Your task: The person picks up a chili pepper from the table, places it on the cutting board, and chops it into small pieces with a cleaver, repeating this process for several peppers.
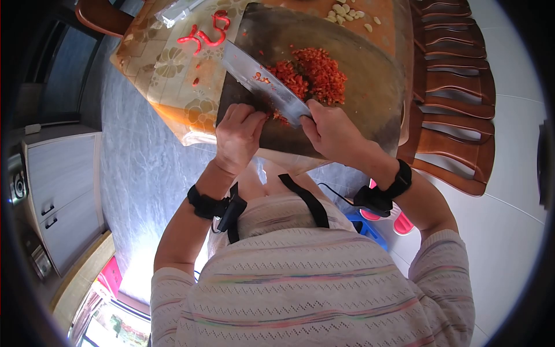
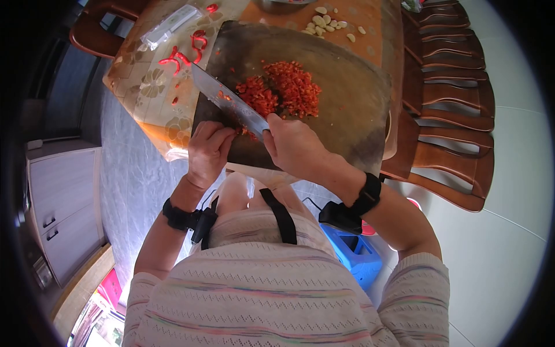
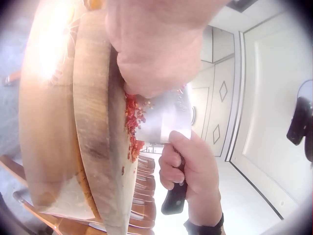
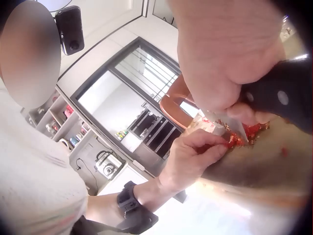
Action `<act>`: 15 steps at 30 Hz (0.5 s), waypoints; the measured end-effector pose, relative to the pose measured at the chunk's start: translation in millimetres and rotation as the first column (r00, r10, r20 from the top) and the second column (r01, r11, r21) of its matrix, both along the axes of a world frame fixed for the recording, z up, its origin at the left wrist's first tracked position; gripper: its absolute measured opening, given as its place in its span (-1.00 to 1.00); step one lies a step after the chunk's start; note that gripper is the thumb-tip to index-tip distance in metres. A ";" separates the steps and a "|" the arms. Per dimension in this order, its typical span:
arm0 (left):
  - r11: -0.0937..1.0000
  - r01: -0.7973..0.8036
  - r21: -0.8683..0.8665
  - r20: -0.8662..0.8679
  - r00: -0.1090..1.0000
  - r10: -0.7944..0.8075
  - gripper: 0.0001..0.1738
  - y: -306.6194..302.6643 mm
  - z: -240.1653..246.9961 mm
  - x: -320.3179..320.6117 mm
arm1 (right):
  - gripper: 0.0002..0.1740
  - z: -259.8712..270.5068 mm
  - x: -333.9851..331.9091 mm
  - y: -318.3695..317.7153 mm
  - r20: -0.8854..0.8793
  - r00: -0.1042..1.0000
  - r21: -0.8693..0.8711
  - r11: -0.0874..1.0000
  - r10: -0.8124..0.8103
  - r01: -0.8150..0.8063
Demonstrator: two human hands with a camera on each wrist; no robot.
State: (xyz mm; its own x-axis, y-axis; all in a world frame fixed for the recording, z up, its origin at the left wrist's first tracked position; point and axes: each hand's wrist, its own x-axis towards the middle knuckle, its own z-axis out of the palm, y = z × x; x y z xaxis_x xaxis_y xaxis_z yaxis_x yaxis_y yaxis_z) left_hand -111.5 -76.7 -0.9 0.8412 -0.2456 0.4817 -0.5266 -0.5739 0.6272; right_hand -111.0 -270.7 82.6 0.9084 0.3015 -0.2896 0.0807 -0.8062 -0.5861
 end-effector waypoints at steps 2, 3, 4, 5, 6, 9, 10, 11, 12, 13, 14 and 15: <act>1.000 -0.009 -0.005 -0.003 1.000 0.009 -0.83 -0.7 -1.7 -0.6 | -0.81 -7.2 -1.6 1.7 0.024 1.000 0.027 0.999 0.016 -0.017; 1.000 -0.018 -0.009 -0.003 1.000 0.018 -0.83 -1.1 -1.9 -0.4 | -0.81 -10.8 -2.3 2.5 0.051 0.998 0.054 0.998 0.032 -0.035; 1.000 -0.019 -0.009 -0.003 1.000 0.019 -0.83 -1.4 -1.5 -0.5 | -0.81 -12.8 -2.5 3.2 0.051 0.998 0.054 0.998 0.033 -0.036; 1.000 -0.015 -0.012 -0.006 1.000 0.015 -0.83 -1.4 -0.5 -0.8 | -0.81 -14.3 -2.8 4.3 0.052 0.998 0.043 0.998 0.036 -0.038; 1.000 -0.011 -0.015 -0.010 1.000 0.011 -0.83 -1.1 0.3 -0.9 | -0.82 -15.6 -3.0 5.0 0.054 0.998 0.031 0.999 0.039 -0.041; 1.000 -0.023 -0.013 0.008 1.000 0.024 -0.83 -1.1 -0.9 -1.1 | -0.82 -17.8 -3.7 2.4 0.084 0.996 0.075 0.997 0.005 -0.011; 1.000 -0.022 -0.011 0.008 1.000 0.023 -0.83 -0.4 -0.7 -0.9 | -0.82 -15.1 -3.4 1.8 0.084 0.996 0.077 0.997 0.003 -0.010; 1.000 -0.020 -0.013 0.012 1.000 0.020 -0.83 0.2 -0.7 -1.0 | -0.82 -10.4 -2.7 1.2 0.047 0.999 0.043 0.999 0.001 -0.003; 1.000 -0.017 -0.016 0.016 1.000 0.017 -0.84 0.3 -0.7 -1.1 | -0.82 -6.5 -1.9 1.4 0.010 1.000 0.008 1.000 -0.002 0.002; 1.000 -0.017 -0.017 0.016 1.000 0.017 -0.84 0.2 -1.2 -0.7 | -0.82 -4.9 -2.0 1.7 0.010 1.000 0.007 1.000 -0.002 0.002; 1.000 -0.018 -0.022 0.006 1.000 0.018 -0.84 0.2 -1.7 -0.7 | -0.82 -3.5 -3.1 2.1 0.025 1.000 0.035 0.999 0.012 -0.012; 0.999 -0.019 -0.026 -0.004 1.000 0.019 -0.84 0.2 -2.1 -0.9 | -0.82 -3.1 -3.7 2.4 0.040 0.999 0.064 0.998 0.026 -0.028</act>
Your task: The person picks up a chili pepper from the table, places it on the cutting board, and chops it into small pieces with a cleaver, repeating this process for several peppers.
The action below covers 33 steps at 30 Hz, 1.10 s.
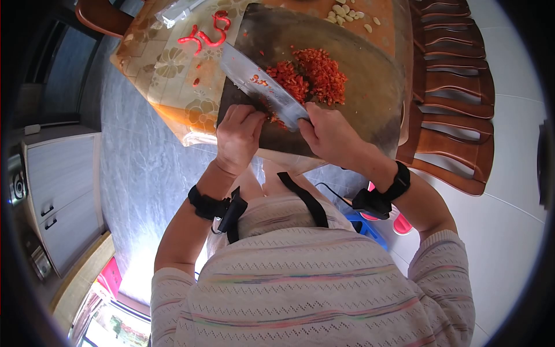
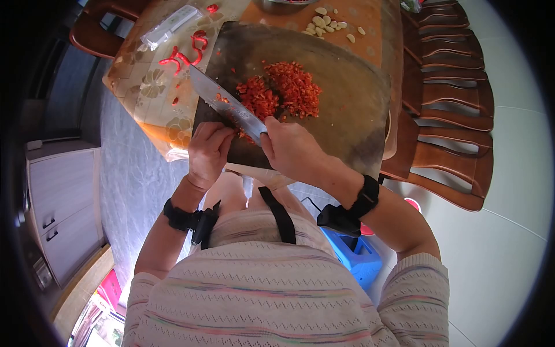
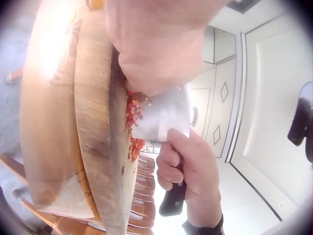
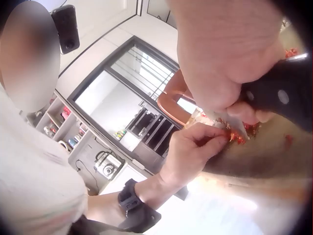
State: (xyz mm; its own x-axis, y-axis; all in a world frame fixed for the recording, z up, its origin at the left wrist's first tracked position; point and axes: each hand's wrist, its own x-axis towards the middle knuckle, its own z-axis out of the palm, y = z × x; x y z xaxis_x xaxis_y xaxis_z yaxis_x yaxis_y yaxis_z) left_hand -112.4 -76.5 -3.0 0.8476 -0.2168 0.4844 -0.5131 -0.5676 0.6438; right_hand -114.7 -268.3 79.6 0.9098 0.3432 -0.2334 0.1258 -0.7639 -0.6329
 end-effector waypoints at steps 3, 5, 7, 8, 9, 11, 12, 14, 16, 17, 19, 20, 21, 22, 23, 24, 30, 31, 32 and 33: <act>1.000 -0.002 0.003 0.009 1.000 0.002 -0.83 -0.5 0.1 0.7 | -0.82 -9.5 2.8 7.3 -0.024 1.000 -0.044 0.999 -0.009 0.008; 1.000 -0.002 0.010 0.028 1.000 0.002 -0.82 -0.5 -1.3 1.4 | -0.82 -13.9 0.6 5.2 0.002 1.000 -0.036 0.999 -0.005 0.005; 1.000 -0.005 0.023 0.050 0.999 0.004 -0.81 -0.1 1.1 2.5 | -0.82 -12.3 1.4 3.6 0.031 1.000 -0.023 1.000 0.000 0.001; 1.000 0.002 0.030 0.047 0.999 -0.004 -0.81 0.6 2.6 1.8 | -0.82 -9.0 2.4 3.1 0.006 1.000 -0.041 0.999 -0.013 0.013; 0.999 0.009 0.036 0.043 0.999 -0.011 -0.82 1.0 3.4 1.4 | -0.82 -6.9 3.0 3.1 -0.020 0.999 -0.060 0.998 -0.026 0.025; 1.000 0.009 0.028 0.042 0.999 -0.010 -0.82 1.0 1.8 1.6 | -0.83 -5.1 2.7 4.2 -0.015 1.000 -0.046 0.999 -0.015 0.015; 1.000 0.006 0.021 0.045 0.999 -0.007 -0.81 0.4 1.0 1.8 | -0.83 -4.9 2.8 4.8 -0.006 1.000 -0.032 0.999 -0.003 0.003; 1.000 0.005 0.009 0.024 1.000 -0.005 -0.81 0.4 0.0 1.7 | -0.83 -8.5 5.4 11.2 -0.022 1.000 -0.023 1.000 -0.018 0.017; 1.000 0.003 0.000 0.004 1.000 -0.003 -0.81 1.3 0.3 1.4 | -0.82 -13.3 5.4 12.6 -0.036 0.999 -0.012 0.999 -0.031 0.031; 1.000 0.011 0.005 0.003 1.000 -0.011 -0.80 2.1 1.0 1.5 | -0.82 -16.5 4.3 11.5 -0.016 0.999 -0.002 1.000 -0.029 0.029; 1.000 0.021 0.011 0.008 1.000 -0.021 -0.80 2.4 3.6 2.4 | -0.82 -16.3 5.2 8.6 0.011 1.000 0.009 1.000 -0.028 0.028; 0.999 0.028 0.022 0.001 1.000 -0.028 -0.80 3.4 5.3 1.9 | -0.82 -15.2 5.9 7.7 0.001 1.000 0.001 1.000 -0.028 0.028; 0.999 0.035 0.034 -0.008 0.999 -0.035 -0.79 4.7 6.1 1.2 | -0.82 -14.4 6.0 7.4 -0.011 1.000 -0.007 1.000 -0.026 0.026; 0.999 0.034 0.035 -0.009 0.999 -0.034 -0.79 5.5 5.7 1.0 | -0.82 -13.5 5.7 7.2 -0.012 1.000 -0.006 1.000 -0.025 0.025; 0.999 0.035 0.026 -0.006 0.999 -0.035 -0.80 5.6 4.8 1.2 | -0.82 -11.6 5.3 6.8 -0.021 1.000 -0.018 1.000 -0.018 0.018; 0.999 0.036 0.015 -0.002 0.999 -0.036 -0.80 5.3 4.0 1.8 | -0.83 -9.1 5.3 6.5 -0.030 0.999 -0.033 0.999 -0.010 0.009; 0.999 0.036 0.007 0.006 0.999 -0.036 -0.80 6.0 0.7 3.5 | -0.83 -13.8 3.9 14.3 -0.021 1.000 -0.035 0.999 -0.010 0.009; 0.999 0.038 0.005 0.007 0.999 -0.038 -0.80 5.7 1.1 3.8 | -0.83 -13.1 3.3 14.6 -0.021 1.000 -0.036 0.999 -0.012 0.011; 0.999 0.042 0.005 0.000 0.999 -0.042 -0.80 6.2 2.2 3.9 | -0.83 -12.1 2.4 15.4 -0.031 0.999 -0.039 0.999 -0.017 0.016; 0.999 0.047 0.007 -0.006 0.999 -0.047 -0.80 6.8 3.1 4.2 | -0.83 -11.5 1.9 15.9 -0.041 0.999 -0.040 0.999 -0.024 0.022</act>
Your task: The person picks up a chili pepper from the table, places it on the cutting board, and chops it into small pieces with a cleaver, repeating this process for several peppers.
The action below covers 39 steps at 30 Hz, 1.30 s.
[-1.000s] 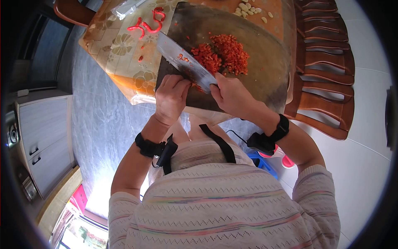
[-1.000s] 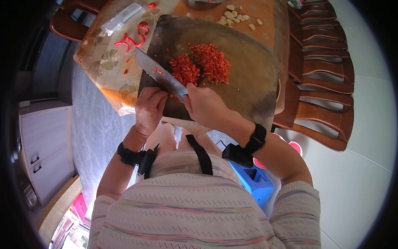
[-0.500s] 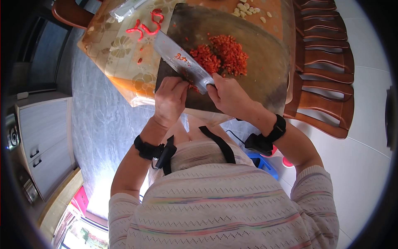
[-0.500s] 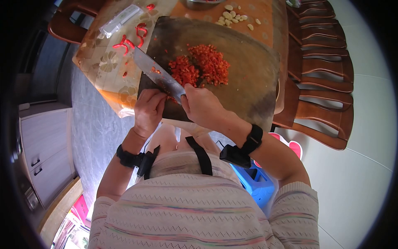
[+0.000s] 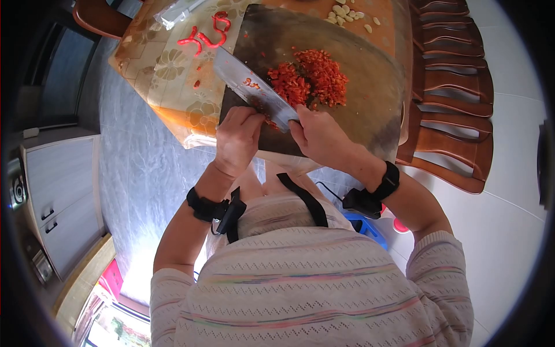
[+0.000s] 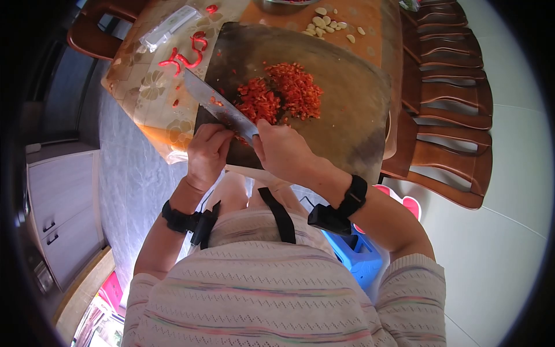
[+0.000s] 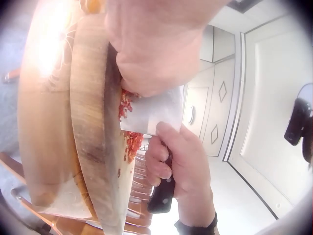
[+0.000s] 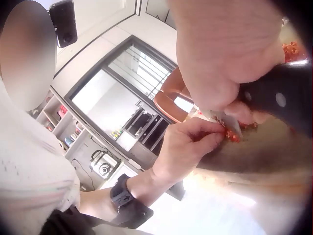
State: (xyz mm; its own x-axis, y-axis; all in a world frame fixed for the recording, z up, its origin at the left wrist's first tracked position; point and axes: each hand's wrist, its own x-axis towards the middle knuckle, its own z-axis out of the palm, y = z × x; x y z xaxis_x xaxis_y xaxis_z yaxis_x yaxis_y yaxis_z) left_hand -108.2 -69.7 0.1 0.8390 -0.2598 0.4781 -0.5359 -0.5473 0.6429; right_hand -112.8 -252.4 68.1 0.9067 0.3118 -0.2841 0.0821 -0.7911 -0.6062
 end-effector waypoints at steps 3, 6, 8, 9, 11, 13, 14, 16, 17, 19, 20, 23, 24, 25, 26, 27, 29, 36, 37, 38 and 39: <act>1.000 0.002 0.019 -0.011 1.000 -0.002 -0.80 1.2 0.9 -1.0 | -0.83 -2.9 0.6 -4.2 0.012 1.000 0.047 0.999 -0.029 0.029; 1.000 0.004 0.008 -0.013 1.000 -0.004 -0.79 1.7 -0.5 -1.2 | -0.83 3.8 1.3 -4.8 -0.004 1.000 -0.013 1.000 -0.020 0.020; 1.000 0.003 0.001 -0.009 1.000 -0.003 -0.79 1.2 -0.4 -0.4 | -0.82 9.2 1.5 -4.8 -0.007 1.000 -0.004 1.000 -0.018 0.018; 1.000 0.000 -0.003 -0.006 1.000 0.000 -0.80 1.5 -0.5 -0.9 | -0.82 10.0 1.0 -4.3 -0.011 1.000 0.010 1.000 -0.013 0.013; 1.000 -0.008 -0.013 -0.002 1.000 0.008 -0.80 1.5 -1.7 -0.8 | -0.82 5.1 0.9 0.4 -0.006 1.000 0.018 1.000 -0.021 0.021; 1.000 -0.010 -0.029 0.005 1.000 0.010 -0.80 0.3 -2.3 -0.3 | -0.82 -0.8 0.6 3.5 0.002 0.999 0.022 0.999 -0.035 0.034; 1.000 -0.006 -0.019 0.003 1.000 0.006 -0.80 0.5 -2.0 -0.3 | -0.82 -4.0 0.4 3.9 0.000 0.999 0.023 0.999 -0.040 0.040; 1.000 0.003 -0.011 0.007 1.000 -0.002 -0.80 1.2 0.0 -0.2 | -0.82 -4.0 1.9 3.2 0.004 0.999 0.024 0.998 -0.050 0.050; 1.000 0.012 0.004 0.008 1.000 -0.012 -0.80 1.9 1.7 0.3 | -0.82 -3.1 3.4 2.4 0.006 1.000 0.028 0.999 -0.029 0.029; 0.999 0.031 0.017 0.010 0.999 -0.031 -0.80 3.3 2.2 1.2 | -0.83 0.3 3.4 1.2 0.009 1.000 0.032 0.999 -0.017 0.017; 1.000 0.027 0.010 0.012 1.000 -0.027 -0.80 3.6 0.5 1.2 | -0.83 4.7 3.3 1.1 -0.007 1.000 0.021 1.000 -0.020 0.020; 1.000 0.018 -0.002 0.003 1.000 -0.018 -0.80 2.6 -0.6 0.6 | -0.82 12.5 1.1 3.4 -0.036 0.999 -0.002 1.000 -0.018 0.018; 1.000 0.014 -0.002 -0.002 1.000 -0.014 -0.80 3.3 -0.6 0.0 | -0.82 12.7 0.7 5.3 -0.044 0.999 -0.008 1.000 -0.014 0.014; 1.000 0.012 -0.001 -0.005 1.000 -0.012 -0.80 4.1 -1.2 -0.3 | -0.82 9.4 0.8 7.4 -0.046 0.999 -0.007 1.000 -0.013 0.013; 1.000 0.018 -0.004 -0.001 1.000 -0.018 -0.80 4.1 -1.6 0.3 | -0.82 4.2 1.0 8.7 -0.034 0.999 -0.006 1.000 -0.014 0.014; 1.000 0.024 -0.008 0.005 1.000 -0.023 -0.80 3.7 -1.9 1.4 | -0.81 1.3 1.4 9.0 -0.019 1.000 -0.006 1.000 -0.016 0.016; 1.000 0.029 0.002 0.007 1.000 -0.029 -0.80 4.0 -0.8 1.2 | -0.81 2.0 0.7 8.1 -0.026 0.999 -0.001 0.999 -0.036 0.036; 0.999 0.043 -0.007 -0.006 0.999 -0.043 -0.78 6.7 -0.8 1.2 | -0.81 17.4 1.6 8.8 -0.100 0.993 -0.005 0.998 -0.064 0.064; 0.999 0.043 -0.008 -0.007 0.999 -0.043 -0.78 6.7 -0.4 1.6 | -0.81 14.1 1.1 9.0 -0.101 0.993 -0.006 0.998 -0.064 0.064; 0.999 0.047 -0.009 -0.013 0.999 -0.047 -0.78 7.0 -0.1 1.9 | -0.82 7.4 -0.2 9.4 -0.083 0.994 0.009 0.998 -0.069 0.070; 0.999 0.051 -0.011 -0.020 0.998 -0.052 -0.78 7.5 0.1 1.6 | -0.82 2.6 -1.4 9.9 -0.067 0.995 0.025 0.997 -0.073 0.075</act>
State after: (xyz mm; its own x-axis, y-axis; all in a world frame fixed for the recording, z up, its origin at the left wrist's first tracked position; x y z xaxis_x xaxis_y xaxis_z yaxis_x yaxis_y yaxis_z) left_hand -106.6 -62.2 0.2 0.8344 -0.2980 0.4637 -0.5497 -0.5126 0.6596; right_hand -114.2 -242.5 70.7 0.9072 0.2528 -0.3362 -0.0171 -0.7764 -0.6300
